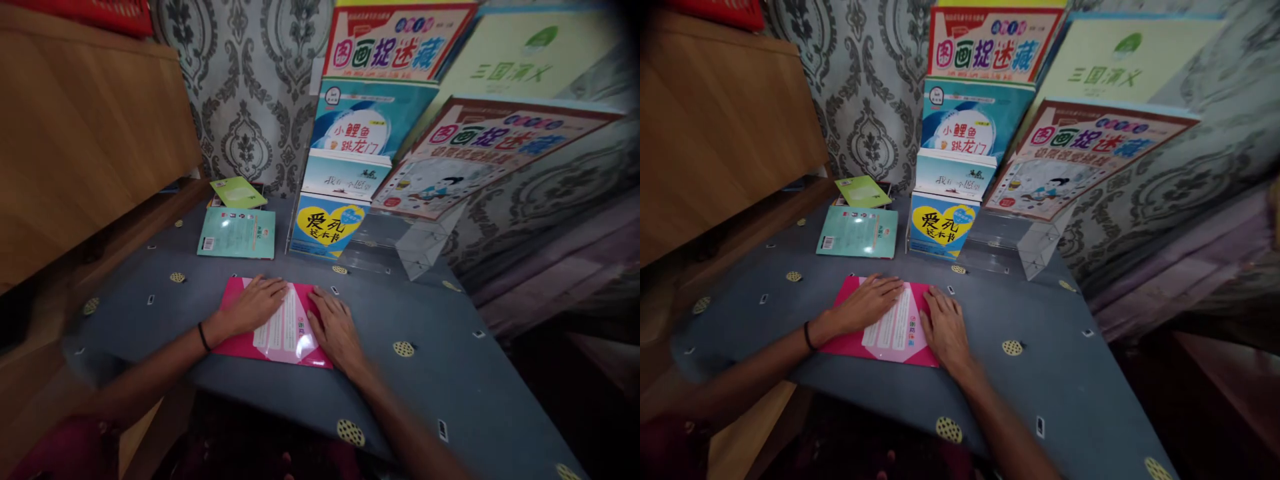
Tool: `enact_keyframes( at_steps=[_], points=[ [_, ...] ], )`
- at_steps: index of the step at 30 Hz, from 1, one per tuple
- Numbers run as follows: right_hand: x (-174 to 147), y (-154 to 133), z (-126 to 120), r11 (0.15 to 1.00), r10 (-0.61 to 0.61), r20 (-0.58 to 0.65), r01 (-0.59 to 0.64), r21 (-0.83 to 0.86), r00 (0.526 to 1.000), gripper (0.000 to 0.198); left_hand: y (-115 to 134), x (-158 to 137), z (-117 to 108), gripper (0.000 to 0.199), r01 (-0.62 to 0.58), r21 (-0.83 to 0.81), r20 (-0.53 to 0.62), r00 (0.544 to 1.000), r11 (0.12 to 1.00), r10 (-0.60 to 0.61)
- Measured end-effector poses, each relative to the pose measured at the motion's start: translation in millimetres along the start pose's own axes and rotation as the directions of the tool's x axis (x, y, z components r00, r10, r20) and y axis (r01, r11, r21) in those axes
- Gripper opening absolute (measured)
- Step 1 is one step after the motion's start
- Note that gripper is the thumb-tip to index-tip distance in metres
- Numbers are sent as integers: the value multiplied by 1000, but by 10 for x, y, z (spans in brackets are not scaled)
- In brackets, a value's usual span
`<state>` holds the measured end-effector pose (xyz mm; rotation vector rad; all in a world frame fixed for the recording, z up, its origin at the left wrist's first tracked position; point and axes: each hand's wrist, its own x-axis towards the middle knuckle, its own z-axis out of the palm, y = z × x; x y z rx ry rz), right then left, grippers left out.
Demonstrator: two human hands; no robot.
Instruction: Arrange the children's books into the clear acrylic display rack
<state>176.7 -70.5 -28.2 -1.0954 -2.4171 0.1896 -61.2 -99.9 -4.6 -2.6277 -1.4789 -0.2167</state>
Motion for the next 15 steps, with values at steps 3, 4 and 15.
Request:
enact_keyframes(
  at_steps=[3, 4, 15],
  points=[
    [2, 10, 17, 1000, 0, -7, 0, -2, 1000, 41, -173, -270, 0, 39, 54, 2, -35, 998, 999, -54],
    [1, 12, 24, 1000, 3, -10, -3, -3, 1000, 41, -239, -358, -2, 40, 73, 2, -50, 996, 997, -73],
    [45, -121, -49, 994, -108, 46, 107, 20, 993, 39, -191, -1089, -442, 34, 201, -88, -81, 975, 976, -208]
  ],
)
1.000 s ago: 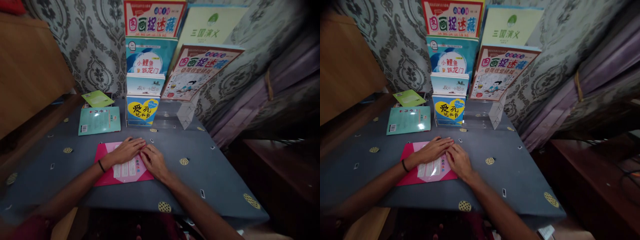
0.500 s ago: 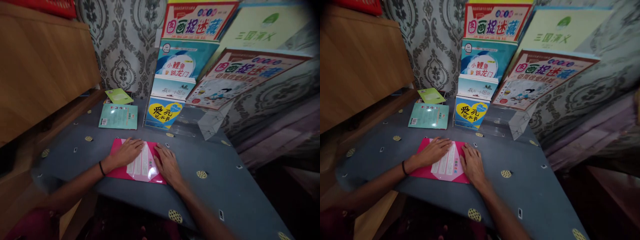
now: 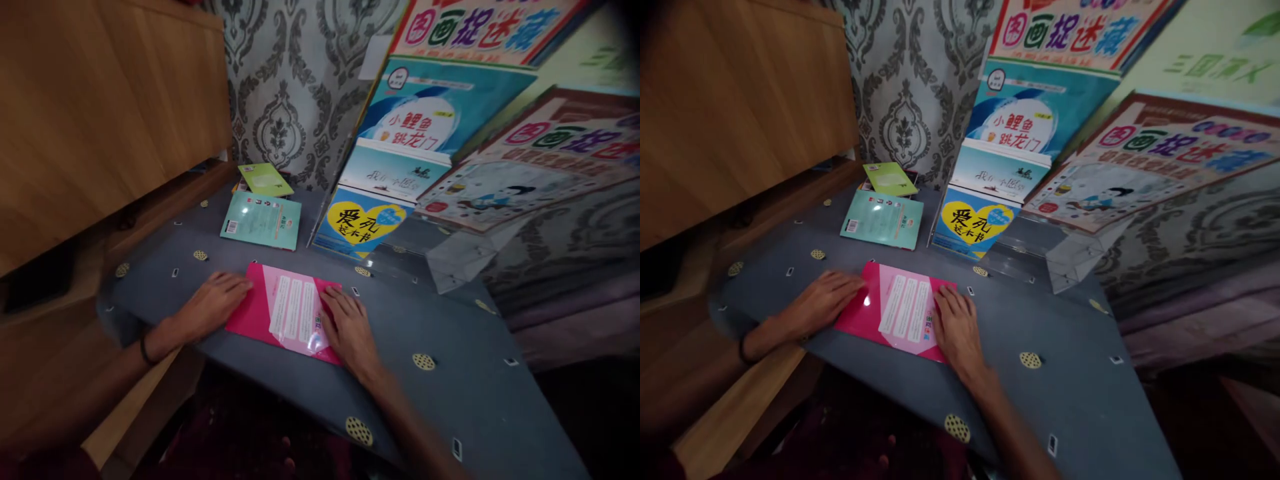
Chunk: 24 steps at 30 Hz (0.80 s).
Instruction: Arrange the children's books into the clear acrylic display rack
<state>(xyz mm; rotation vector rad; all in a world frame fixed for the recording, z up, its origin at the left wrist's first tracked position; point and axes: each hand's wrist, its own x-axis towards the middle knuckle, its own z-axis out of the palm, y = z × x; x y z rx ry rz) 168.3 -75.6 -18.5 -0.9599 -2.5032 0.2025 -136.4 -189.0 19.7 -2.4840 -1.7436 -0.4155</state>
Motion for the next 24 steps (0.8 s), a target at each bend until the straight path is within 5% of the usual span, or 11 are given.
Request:
enact_keyframes(
  at_steps=[6, 12, 17, 24],
  points=[
    [243, -739, -60, 896, -346, 196, 261, 360, 918, 43, 638, -532, -1, 39, -73, 108, -39, 996, 992, 77],
    [426, -1234, 83, 794, -528, 352, 301, 529, 773, 54, 774, -793, 233, 28, 60, 99, -182, 983, 993, -41],
    [490, -1245, 182, 795, -514, 371, 267, 544, 774, 51, 791, -772, 251, 28, 73, 66, -252, 966, 995, -55],
    [626, -1098, 245, 806, -514, 363, 293, 514, 777, 52, 777, -742, 207, 32, 81, 30, -199, 977, 996, -73]
  ],
)
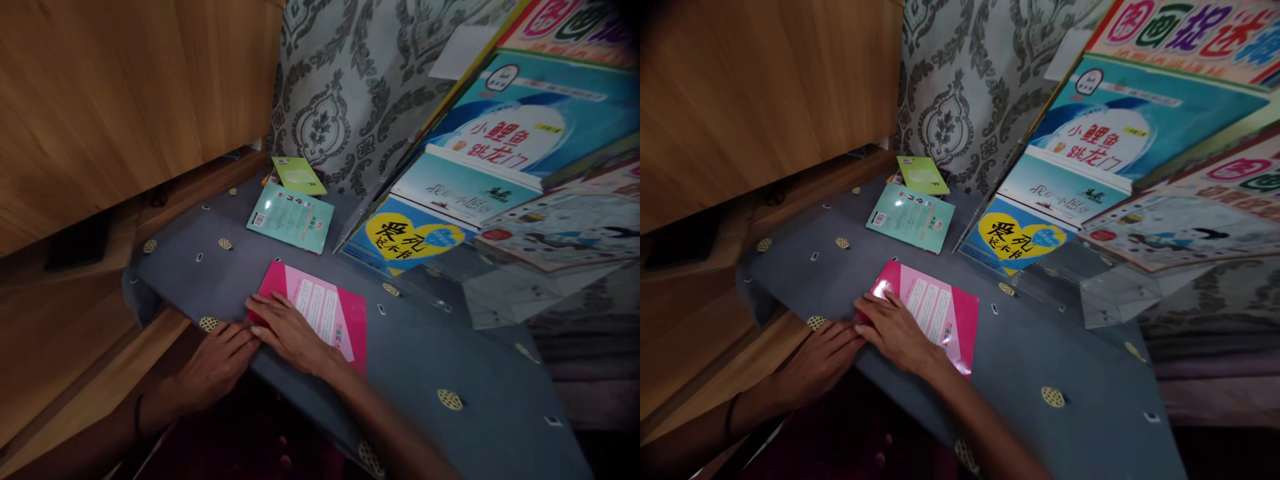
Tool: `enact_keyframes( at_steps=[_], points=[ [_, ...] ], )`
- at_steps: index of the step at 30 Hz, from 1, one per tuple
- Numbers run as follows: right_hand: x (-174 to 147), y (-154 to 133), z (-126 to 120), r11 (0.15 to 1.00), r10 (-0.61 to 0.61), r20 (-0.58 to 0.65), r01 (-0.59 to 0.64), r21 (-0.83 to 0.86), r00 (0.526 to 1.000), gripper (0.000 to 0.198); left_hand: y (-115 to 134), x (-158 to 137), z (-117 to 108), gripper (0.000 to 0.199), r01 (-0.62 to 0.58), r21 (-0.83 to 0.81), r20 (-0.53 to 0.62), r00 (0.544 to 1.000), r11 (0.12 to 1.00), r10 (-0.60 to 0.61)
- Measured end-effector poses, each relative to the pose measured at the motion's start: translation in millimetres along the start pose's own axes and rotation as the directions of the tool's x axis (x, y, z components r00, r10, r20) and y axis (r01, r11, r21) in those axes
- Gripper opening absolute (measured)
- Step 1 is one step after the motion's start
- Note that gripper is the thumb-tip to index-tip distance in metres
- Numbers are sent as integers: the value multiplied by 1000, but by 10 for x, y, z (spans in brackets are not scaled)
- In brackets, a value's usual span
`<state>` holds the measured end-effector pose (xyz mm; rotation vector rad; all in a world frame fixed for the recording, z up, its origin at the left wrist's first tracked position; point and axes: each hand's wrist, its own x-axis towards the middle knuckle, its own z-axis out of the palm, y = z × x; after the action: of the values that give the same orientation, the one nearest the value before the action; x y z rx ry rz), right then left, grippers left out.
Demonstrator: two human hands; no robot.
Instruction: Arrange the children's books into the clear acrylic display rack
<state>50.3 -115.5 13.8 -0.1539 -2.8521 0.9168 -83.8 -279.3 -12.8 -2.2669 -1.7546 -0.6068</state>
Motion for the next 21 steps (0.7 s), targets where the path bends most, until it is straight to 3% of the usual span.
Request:
enact_keyframes(
  at_steps=[8, 14, 16, 21],
  points=[
    [211, 434, -158, 991, 81, -74, -88, -105, 994, 50, 0, -12, -9, 45, 5, -5, 29, 1000, 1000, -5],
    [258, 620, -155, 975, 89, -144, -115, -188, 986, 48, 62, 140, -53, 20, 51, -19, -57, 997, 999, -52],
    [251, 666, -125, 974, 62, -152, -94, -208, 986, 48, 64, 221, -87, 17, 40, -16, -21, 999, 999, -40],
    [260, 753, -62, 967, 22, -144, -58, -249, 989, 48, -22, 409, -119, 41, -44, -10, 109, 993, 999, 45]
  ],
)
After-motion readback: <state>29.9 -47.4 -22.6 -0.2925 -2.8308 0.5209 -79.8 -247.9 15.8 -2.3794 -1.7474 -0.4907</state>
